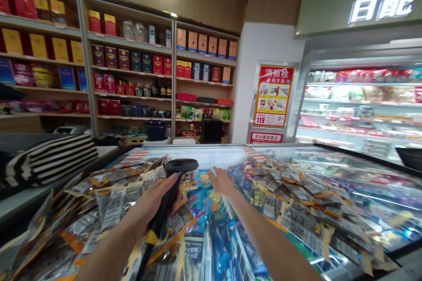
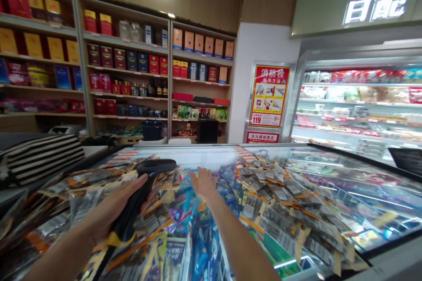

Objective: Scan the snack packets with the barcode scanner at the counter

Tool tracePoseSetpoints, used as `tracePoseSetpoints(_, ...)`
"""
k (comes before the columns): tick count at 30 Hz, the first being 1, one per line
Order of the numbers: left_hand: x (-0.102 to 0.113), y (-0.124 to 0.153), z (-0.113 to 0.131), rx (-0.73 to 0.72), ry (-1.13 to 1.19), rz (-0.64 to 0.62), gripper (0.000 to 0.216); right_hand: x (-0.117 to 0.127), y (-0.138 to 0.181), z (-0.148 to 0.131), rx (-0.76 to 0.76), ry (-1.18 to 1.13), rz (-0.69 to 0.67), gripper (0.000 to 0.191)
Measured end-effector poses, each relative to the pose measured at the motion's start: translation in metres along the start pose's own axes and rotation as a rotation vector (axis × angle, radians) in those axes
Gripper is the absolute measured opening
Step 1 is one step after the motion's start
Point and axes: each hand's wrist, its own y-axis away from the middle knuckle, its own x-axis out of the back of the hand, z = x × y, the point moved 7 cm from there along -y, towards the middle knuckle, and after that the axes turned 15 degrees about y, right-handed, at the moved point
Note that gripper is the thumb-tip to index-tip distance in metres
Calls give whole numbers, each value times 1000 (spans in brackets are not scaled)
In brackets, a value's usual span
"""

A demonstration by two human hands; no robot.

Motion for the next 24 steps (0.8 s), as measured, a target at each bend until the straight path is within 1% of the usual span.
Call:
tracePoseSetpoints(1, -3, 1, -2, 9, -1, -13, 25, 11, 3, 24, -31, 67, 47, 61)
tracePoseSetpoints(3, -8, 2, -7, 32, 0, -44, 27, 33, 12, 76, -140, 234, 135, 56)
tracePoseSetpoints(5, -12, 3, -13, 57, 8, -67, 28, 49, 23, 125, -275, 385, 180, 54)
tracePoseSetpoints(7, -14, 3, -18, 81, 12, -71, 28, 58, 32, 160, -365, 507, 195, 53)
tracePoseSetpoints(9, -14, 1, -23, 111, 9, -72, 28, 55, 37, 177, -386, 566, 150, 52)
tracePoseSetpoints(11, -13, 0, -27, 142, -5, -76, 29, 47, 40, 177, -351, 574, 112, 52)
tracePoseSetpoints(15, -14, 0, -30, 151, -39, -108, 31, 37, 43, 146, -223, 538, 145, 52)
tracePoseSetpoints(18, -16, 2, -30, 145, -49, -152, 32, 34, 46, 121, -103, 490, 165, 44)
tracePoseSetpoints(20, -17, 3, -29, 143, -35, -155, 32, 36, 46, 112, -53, 460, 171, 37)
tracePoseSetpoints(22, -17, 3, -29, 152, -21, -162, 31, 41, 42, 111, -71, 451, 193, 31)
tracePoseSetpoints(24, -18, 3, -29, 151, -19, -172, 31, 47, 34, 116, -150, 467, 196, 31)
